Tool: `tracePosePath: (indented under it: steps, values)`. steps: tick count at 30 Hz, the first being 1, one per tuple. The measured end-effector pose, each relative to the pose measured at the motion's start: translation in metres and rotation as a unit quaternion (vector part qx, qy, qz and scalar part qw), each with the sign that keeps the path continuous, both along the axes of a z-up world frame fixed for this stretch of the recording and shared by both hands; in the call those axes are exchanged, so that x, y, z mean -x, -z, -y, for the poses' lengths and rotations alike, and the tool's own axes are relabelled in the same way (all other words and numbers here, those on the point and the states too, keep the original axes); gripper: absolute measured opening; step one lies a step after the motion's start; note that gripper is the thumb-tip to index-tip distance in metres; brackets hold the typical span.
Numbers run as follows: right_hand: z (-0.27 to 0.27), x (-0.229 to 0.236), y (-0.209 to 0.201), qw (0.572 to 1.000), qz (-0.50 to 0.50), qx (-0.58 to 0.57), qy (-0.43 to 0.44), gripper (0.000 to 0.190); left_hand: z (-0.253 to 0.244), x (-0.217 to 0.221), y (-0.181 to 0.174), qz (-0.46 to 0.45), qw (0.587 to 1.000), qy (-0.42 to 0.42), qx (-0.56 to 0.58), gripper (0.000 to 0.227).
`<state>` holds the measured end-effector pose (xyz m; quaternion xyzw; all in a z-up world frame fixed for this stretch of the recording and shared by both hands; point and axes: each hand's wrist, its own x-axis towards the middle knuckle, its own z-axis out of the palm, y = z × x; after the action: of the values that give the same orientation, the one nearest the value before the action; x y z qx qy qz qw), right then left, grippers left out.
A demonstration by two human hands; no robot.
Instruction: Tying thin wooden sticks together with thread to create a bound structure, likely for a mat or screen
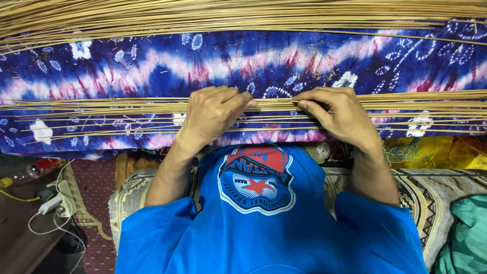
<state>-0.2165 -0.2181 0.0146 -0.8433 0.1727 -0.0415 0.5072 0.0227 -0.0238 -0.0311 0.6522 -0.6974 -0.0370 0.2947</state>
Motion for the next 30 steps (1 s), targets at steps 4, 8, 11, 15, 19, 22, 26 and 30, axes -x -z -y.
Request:
tracePosePath:
  steps: [4,8,11,15,19,22,26,30]
  values:
    - [-0.003,0.002,0.005,1.000,-0.002,-0.004,0.023,0.015,0.011,0.010,-0.014,0.004,1.000,0.001,-0.006,0.010]
    - [-0.009,-0.001,0.002,0.999,0.019,0.009,0.032,0.013,0.025,0.025,-0.024,0.007,1.000,0.024,-0.009,0.006]
    - [-0.012,0.000,0.010,0.998,0.033,0.017,0.046,0.011,0.032,0.032,-0.025,0.000,1.000,0.029,-0.006,0.007]
    - [-0.017,0.002,0.021,0.996,0.053,0.021,0.069,0.009,0.034,0.038,-0.025,0.026,0.999,0.020,0.001,0.008]
    - [-0.020,0.001,0.019,0.993,0.073,0.027,0.088,0.008,0.037,0.043,-0.020,0.034,0.999,0.013,0.037,0.012]
    - [-0.020,0.001,0.020,0.991,0.077,0.041,0.099,0.009,0.039,0.048,-0.015,0.050,0.997,0.008,0.064,0.015]
    - [-0.017,0.003,0.025,0.990,0.081,0.051,0.100,0.009,0.040,0.053,-0.002,0.079,0.992,0.005,0.096,0.017]
    - [-0.017,0.002,0.027,0.987,0.090,0.068,0.115,0.005,0.043,0.054,-0.004,0.070,0.991,0.020,0.109,0.021]
